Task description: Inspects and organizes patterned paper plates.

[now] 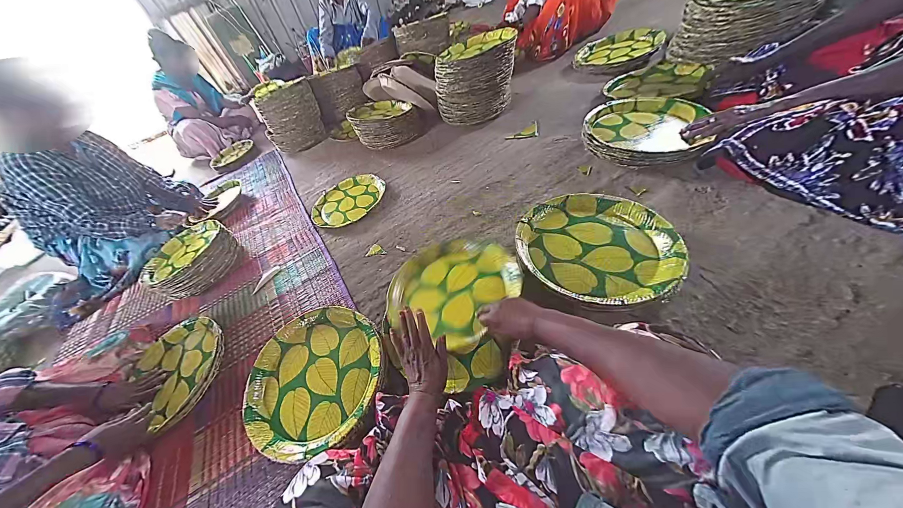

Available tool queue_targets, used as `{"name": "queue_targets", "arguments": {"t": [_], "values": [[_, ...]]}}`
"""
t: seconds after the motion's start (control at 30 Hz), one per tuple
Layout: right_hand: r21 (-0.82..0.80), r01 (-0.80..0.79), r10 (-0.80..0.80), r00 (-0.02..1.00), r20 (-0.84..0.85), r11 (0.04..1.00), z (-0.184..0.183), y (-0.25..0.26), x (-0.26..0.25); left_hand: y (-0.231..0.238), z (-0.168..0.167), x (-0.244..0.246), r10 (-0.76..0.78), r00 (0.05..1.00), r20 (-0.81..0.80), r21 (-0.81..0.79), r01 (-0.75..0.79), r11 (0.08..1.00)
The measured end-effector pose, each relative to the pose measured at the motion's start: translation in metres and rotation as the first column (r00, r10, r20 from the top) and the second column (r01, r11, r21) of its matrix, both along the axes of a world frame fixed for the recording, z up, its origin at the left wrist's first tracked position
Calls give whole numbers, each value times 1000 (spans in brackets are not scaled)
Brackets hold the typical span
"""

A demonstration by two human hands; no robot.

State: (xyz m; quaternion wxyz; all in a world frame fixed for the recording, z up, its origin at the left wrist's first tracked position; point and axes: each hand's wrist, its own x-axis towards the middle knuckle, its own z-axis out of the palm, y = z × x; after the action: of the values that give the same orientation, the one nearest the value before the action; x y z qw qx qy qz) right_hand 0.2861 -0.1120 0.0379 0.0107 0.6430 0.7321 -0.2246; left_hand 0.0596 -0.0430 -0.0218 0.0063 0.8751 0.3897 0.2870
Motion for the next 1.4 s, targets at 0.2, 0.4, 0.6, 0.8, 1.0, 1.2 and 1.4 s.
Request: {"name": "queue_targets", "arguments": {"t": [0.2,0.4,0.6,0.8,1.0,1.2,1.4], "values": [[-12,421,-421,905,-66,907,8,6,23,-5,-7,-5,-313,803,-507,-633,-101,767],[-108,818,-796,575,191,565,4,0,65,0,-3,-2,-320,812,-487,-659,-101,746],[32,834,-831,544,116,550,-1,2,71,0,-5,-4,-314,817,-483,-663,-107,741],[526,481,-535,843,-57,702,15,1,50,-2,-3,-4,-83,980,-183,-438,-5,899],[-207,-8,42,986,159,978,5,0,-16,1,-2,-9,-18,980,-197,-279,-39,960],[73,526,-531,841,99,847,2,6,39,0,-5,-1,-256,845,-469,-621,-109,776],[-139,783,-736,619,275,606,10,1,66,5,0,1,-305,841,-446,-623,-48,781]]}}
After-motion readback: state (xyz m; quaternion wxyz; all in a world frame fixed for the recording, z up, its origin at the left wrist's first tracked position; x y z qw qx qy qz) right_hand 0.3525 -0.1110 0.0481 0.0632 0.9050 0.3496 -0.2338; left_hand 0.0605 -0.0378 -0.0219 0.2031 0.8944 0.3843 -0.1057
